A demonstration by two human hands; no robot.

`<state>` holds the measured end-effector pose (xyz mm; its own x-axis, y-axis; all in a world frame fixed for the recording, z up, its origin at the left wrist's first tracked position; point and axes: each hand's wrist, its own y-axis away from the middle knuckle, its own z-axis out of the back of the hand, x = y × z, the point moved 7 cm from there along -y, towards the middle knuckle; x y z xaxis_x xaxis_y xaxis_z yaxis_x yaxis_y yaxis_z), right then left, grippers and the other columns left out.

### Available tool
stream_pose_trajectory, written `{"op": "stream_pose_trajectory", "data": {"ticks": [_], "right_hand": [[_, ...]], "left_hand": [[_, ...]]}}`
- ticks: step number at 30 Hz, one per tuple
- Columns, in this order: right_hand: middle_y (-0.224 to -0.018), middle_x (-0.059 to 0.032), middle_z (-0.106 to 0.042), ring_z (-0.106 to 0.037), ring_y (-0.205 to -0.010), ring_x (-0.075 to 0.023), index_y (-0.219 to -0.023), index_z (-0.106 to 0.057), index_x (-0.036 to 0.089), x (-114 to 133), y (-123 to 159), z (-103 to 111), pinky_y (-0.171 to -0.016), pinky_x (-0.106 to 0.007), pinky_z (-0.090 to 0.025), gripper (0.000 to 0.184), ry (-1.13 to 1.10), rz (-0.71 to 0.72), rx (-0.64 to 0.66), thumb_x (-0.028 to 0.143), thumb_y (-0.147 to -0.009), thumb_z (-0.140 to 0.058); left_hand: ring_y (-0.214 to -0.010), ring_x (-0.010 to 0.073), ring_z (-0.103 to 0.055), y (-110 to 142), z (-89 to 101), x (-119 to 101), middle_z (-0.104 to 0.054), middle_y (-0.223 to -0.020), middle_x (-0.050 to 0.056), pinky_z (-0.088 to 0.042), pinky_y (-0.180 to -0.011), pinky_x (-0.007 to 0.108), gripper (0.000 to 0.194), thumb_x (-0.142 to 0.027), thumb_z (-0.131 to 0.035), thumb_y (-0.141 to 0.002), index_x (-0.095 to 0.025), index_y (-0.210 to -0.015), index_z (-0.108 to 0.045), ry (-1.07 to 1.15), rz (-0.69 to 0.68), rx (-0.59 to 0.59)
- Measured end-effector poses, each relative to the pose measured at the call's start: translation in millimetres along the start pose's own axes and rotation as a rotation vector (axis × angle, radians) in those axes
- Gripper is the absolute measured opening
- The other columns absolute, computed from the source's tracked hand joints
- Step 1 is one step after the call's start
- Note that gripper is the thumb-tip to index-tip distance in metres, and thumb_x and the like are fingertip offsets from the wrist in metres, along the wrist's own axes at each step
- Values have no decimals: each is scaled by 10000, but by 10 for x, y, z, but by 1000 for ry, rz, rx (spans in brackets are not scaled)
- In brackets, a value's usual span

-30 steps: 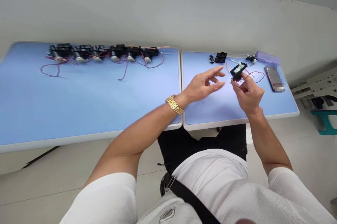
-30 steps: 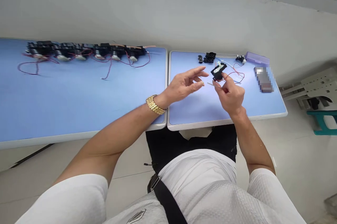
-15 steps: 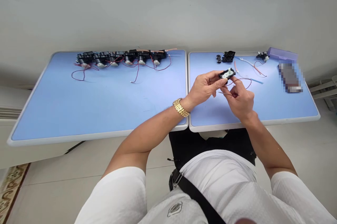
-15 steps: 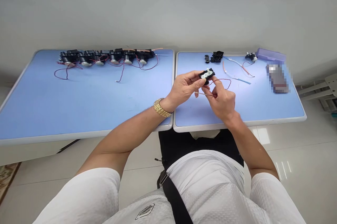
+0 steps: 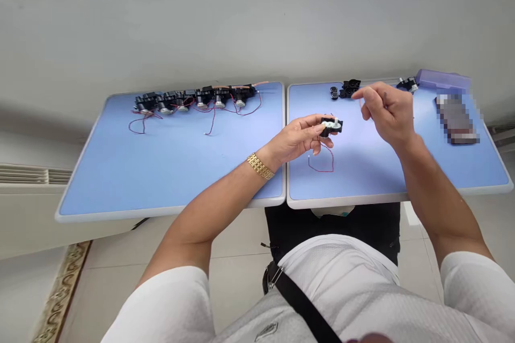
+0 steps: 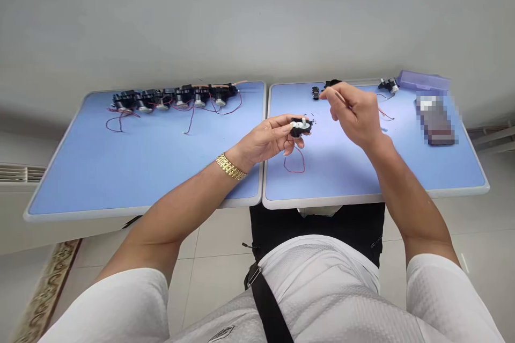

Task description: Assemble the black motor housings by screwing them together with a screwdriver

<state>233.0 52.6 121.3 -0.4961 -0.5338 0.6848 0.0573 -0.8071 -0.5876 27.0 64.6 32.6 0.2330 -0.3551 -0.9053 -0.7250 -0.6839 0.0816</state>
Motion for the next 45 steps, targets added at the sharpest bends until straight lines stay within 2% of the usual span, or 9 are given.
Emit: {"op": "stream_pose_trajectory", "data": {"ticks": [4,8,12,16,19,25,31,40,45], "right_hand": [[-603,30,-641,-487,-514,-113,-876,-790,248,-239,-78,-289,-587,-323,-434,602,-121,-15,116,754,-1120,-575],[-570,37,-600,-448,-509,-111,-837,-785,240,-267,88,-358,-547,-309,-389,585,-121,-25,141,726,-1112,-611],[-558,68,-543,-399,-492,-93,-1027,-866,229,-141,233,-344,-516,-279,-345,379,-73,121,165,535,-1136,-672],[-617,65,-677,-483,-493,-75,-1239,-873,249,14,369,-461,-535,-254,-368,275,62,308,299,378,-1162,-644],[-690,55,-772,-550,-509,-74,-1275,-866,271,30,433,-539,-548,-253,-388,274,115,329,378,343,-1171,-623],[-765,27,-839,-666,-575,-91,-1159,-898,249,1,422,-529,-574,-236,-457,228,89,289,348,331,-1140,-687],[-685,50,-780,-547,-508,-77,-1022,-886,245,24,423,-552,-532,-232,-416,180,50,268,350,226,-1074,-715],[-653,57,-732,-530,-509,-86,-1000,-867,252,6,446,-565,-544,-251,-404,152,54,254,384,221,-1050,-727],[-697,41,-756,-602,-569,-108,-912,-829,258,20,468,-600,-575,-265,-430,223,99,256,419,203,-1064,-675]], "left_hand": [[-863,171,-818,3,46,103,-783,-1123,81,-551,-564,203,615,-414,-1056,-808,-179,-1308,-786,8,55,-12],[-757,155,-782,-67,68,225,-742,-900,17,-531,-536,206,535,-365,-1029,-802,-157,-1208,-749,-142,33,-40],[-676,119,-744,-37,100,314,-744,-883,-2,-518,-532,192,440,-345,-962,-836,-164,-1149,-712,-302,4,-97],[-661,102,-722,57,105,353,-732,-876,-20,-566,-591,203,369,-360,-900,-892,-170,-1142,-706,-327,-25,-149],[-672,117,-737,85,81,373,-728,-836,-21,-611,-652,232,318,-365,-883,-908,-165,-1089,-714,-367,-20,-147],[-662,123,-721,83,83,384,-715,-800,-27,-607,-656,251,298,-348,-855,-911,-170,-1112,-723,-376,-23,-149],[-644,121,-696,108,76,395,-725,-741,-27,-549,-628,233,241,-309,-801,-935,-185,-1136,-754,-484,-46,-179],[-618,99,-652,115,38,312,-725,-730,-38,-488,-604,207,230,-303,-767,-903,-185,-1101,-765,-571,-75,-195],[-616,89,-566,119,24,267,-682,-734,-44,-442,-598,216,220,-307,-748,-877,-185,-1058,-782,-609,-101,-219]]}}
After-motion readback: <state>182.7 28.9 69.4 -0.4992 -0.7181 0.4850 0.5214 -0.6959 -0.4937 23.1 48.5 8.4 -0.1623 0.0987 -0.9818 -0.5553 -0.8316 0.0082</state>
